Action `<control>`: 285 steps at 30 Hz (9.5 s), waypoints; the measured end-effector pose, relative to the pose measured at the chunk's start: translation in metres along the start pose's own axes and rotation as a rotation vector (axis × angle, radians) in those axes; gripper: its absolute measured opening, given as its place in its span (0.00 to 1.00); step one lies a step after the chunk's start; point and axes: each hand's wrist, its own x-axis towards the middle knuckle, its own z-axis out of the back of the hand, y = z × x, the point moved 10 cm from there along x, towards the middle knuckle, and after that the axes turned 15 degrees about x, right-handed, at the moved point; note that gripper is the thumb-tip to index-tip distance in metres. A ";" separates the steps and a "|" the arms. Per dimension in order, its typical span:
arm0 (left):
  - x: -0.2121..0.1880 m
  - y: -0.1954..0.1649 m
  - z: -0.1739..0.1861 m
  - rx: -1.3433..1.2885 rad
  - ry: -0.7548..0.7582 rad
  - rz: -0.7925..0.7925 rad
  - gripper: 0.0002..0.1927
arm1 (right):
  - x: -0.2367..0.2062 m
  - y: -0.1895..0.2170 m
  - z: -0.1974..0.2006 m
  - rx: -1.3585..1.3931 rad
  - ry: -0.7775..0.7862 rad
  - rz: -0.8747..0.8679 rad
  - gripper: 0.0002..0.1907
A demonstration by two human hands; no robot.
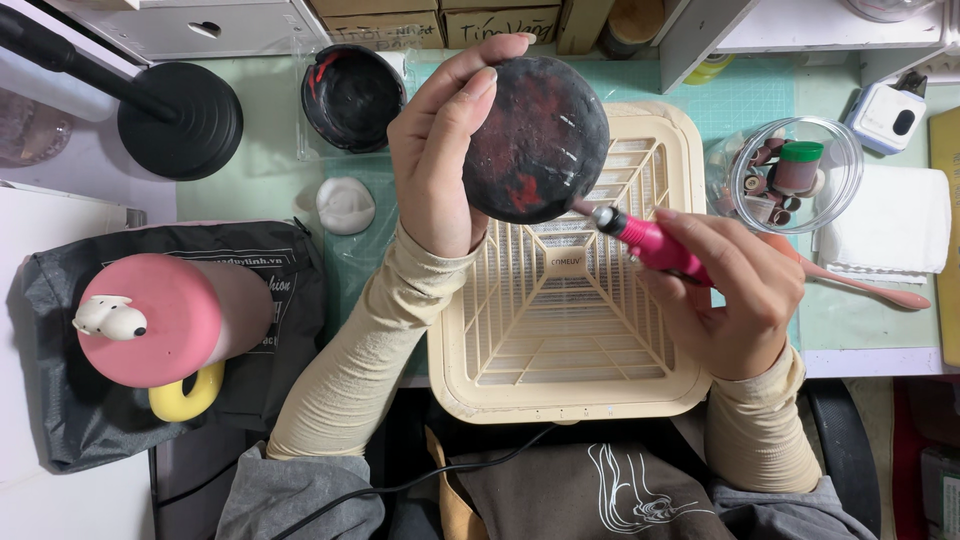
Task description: The person holds a dark bowl-shaped vessel in one hand and grinds its rim and outer surface with a pink rotary tool, rotating the vessel to work different areas. They continue grinding around the vessel and finally set it down on the desk.
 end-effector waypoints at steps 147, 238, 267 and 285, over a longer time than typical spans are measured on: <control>0.006 0.011 -0.010 -0.227 0.067 0.181 0.19 | -0.001 -0.006 0.001 0.059 -0.014 -0.056 0.21; 0.003 0.022 -0.021 -0.144 0.108 0.271 0.23 | 0.001 0.004 0.008 -0.020 -0.109 -0.059 0.17; 0.003 0.015 -0.018 -0.042 0.099 0.167 0.20 | 0.000 0.003 0.003 -0.021 -0.020 -0.102 0.19; 0.003 0.015 -0.016 -0.023 0.083 0.179 0.23 | 0.003 0.006 0.003 -0.036 -0.026 -0.084 0.18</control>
